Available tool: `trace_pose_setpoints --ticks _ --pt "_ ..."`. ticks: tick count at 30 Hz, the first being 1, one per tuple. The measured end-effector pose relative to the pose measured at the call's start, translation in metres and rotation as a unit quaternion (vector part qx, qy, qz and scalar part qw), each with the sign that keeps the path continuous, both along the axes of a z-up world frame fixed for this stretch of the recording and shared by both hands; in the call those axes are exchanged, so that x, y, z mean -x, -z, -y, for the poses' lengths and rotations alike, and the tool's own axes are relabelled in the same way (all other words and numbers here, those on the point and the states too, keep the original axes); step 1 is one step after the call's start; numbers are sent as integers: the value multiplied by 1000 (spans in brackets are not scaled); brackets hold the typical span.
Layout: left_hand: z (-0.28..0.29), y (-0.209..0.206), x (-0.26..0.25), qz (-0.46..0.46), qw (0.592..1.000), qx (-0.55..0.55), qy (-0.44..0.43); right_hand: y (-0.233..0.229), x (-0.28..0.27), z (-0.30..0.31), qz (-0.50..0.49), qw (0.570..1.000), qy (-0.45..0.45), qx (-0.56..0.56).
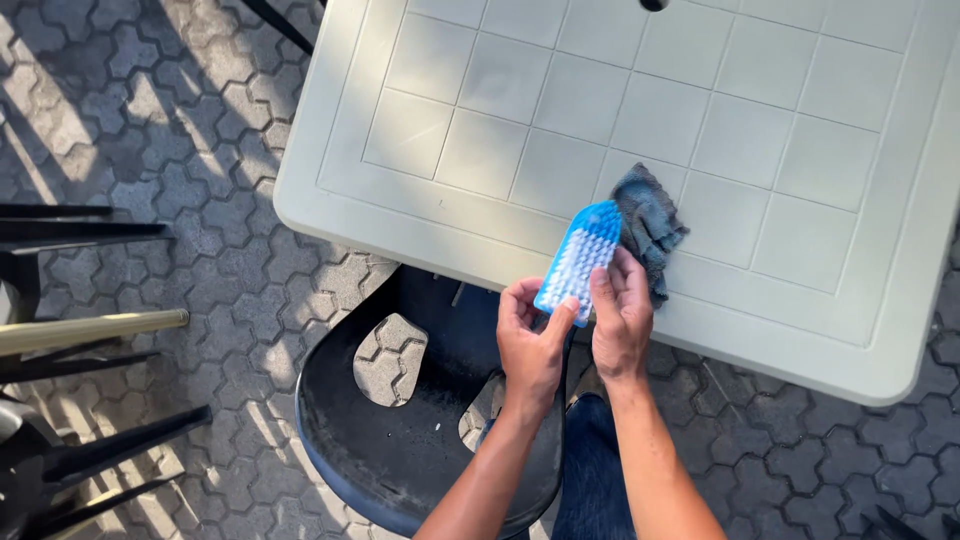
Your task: Wiping and scrubbing outdoor plastic tables using a cloth and a brush.
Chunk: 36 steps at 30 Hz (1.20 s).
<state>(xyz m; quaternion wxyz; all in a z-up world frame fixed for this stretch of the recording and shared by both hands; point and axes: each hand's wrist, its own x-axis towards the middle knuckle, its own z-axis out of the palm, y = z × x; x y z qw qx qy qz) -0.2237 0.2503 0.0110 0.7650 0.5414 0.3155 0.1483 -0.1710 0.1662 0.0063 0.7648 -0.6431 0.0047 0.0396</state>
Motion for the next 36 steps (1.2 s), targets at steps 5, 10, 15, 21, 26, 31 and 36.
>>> trace_pose_setpoints --ticks 5,10,15,21,26,31,36 --pt "38 -21 33 32 988 119 90 -3 31 49 -150 986 67 -34" --pt "88 -51 72 28 962 166 215 -54 85 123 -160 979 122 -16" --pt "153 -97 83 12 920 118 372 -114 136 210 -167 954 243 -50" --pt "258 -149 127 26 845 84 528 -183 240 309 -84 923 371 -51" --pt "361 -207 185 75 743 114 655 -228 335 393 -6 885 461 -62" --pt "442 -234 252 92 678 153 713 -250 421 454 8 865 501 -39" --pt "499 -241 288 92 661 183 722 -261 456 496 1 863 504 5"
